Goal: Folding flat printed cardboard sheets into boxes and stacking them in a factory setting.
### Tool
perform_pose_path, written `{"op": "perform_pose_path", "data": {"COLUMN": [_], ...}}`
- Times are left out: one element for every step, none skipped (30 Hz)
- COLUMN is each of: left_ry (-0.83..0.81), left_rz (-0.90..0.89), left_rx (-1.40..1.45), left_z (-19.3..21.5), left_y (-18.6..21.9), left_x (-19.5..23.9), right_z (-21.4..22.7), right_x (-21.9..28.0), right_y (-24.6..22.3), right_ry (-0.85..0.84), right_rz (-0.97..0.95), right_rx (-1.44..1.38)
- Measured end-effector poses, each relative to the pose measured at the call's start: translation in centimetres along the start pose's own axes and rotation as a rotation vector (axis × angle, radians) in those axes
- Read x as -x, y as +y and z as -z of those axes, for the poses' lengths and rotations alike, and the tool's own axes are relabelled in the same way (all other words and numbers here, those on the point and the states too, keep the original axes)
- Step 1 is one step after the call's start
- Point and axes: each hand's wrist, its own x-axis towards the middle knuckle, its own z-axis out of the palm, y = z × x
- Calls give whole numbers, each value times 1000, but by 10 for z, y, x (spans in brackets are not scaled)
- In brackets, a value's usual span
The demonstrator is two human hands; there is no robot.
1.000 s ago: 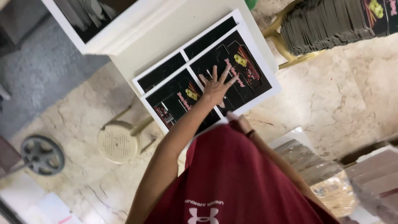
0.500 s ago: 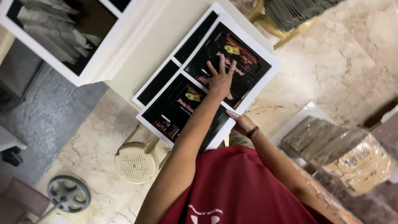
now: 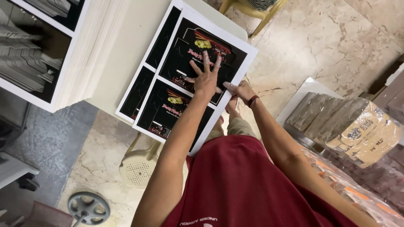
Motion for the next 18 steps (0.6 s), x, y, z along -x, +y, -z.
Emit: {"op": "perform_pose_path", "data": {"left_ry": [-4, -10, -12, -11, -25, -38, -34, -24, -28, -36, 19, 74, 73, 45, 16, 15, 12, 8], "left_rz": [7, 15, 24, 33, 23, 14, 10, -9, -21, -20, -1, 18, 19, 89, 156, 155, 184, 213], "left_rx": [-1, -16, -33, -37, -23, -9, -9, -4, 3, 3, 74, 143, 141, 205, 270, 269, 282, 295], "left_z": [-7, -14, -18, -8, -1, 6, 7, 7, 1, 0, 4, 8, 8, 9, 10, 9, 5, 0], "left_y": [-1, -2, -4, -3, -1, 0, -2, -5, -11, -8, -6, -4, 3, 10, 18, 21, 22, 24], "left_x": [-3, -6, -11, -7, -3, 1, -7, -15, -19, -23, -28, -33, -36, -39, -44, -52, -57, -63], "right_z": [0, -1, -3, -7, -9, -12, 0, 12, 21, 23, 24, 24, 16, 7, 0, 11, 20, 29], "right_x": [0, 1, -2, 8, 19, 30, 11, -8, -22, -31, -43, -55, -44, -34, -24, -41, -54, -68], "right_y": [7, 15, 18, 0, -15, -31, -18, -6, 15, 28, 36, 44, 24, 5, -16, 10, 39, 69], "right_ry": [-6, -16, -28, -36, -41, -45, -42, -24, -10, -10, -14, -18, -19, -14, -6, -5, 13, 30], "right_rz": [-5, 11, 31, 31, 18, 6, 11, -50, -125, -133, -130, -128, -128, -103, -78, -79, -49, -20], "right_rx": [-3, -64, -127, -131, -144, -158, -157, -82, -11, -13, -18, -23, -25, -10, 6, 6, 46, 86]}}
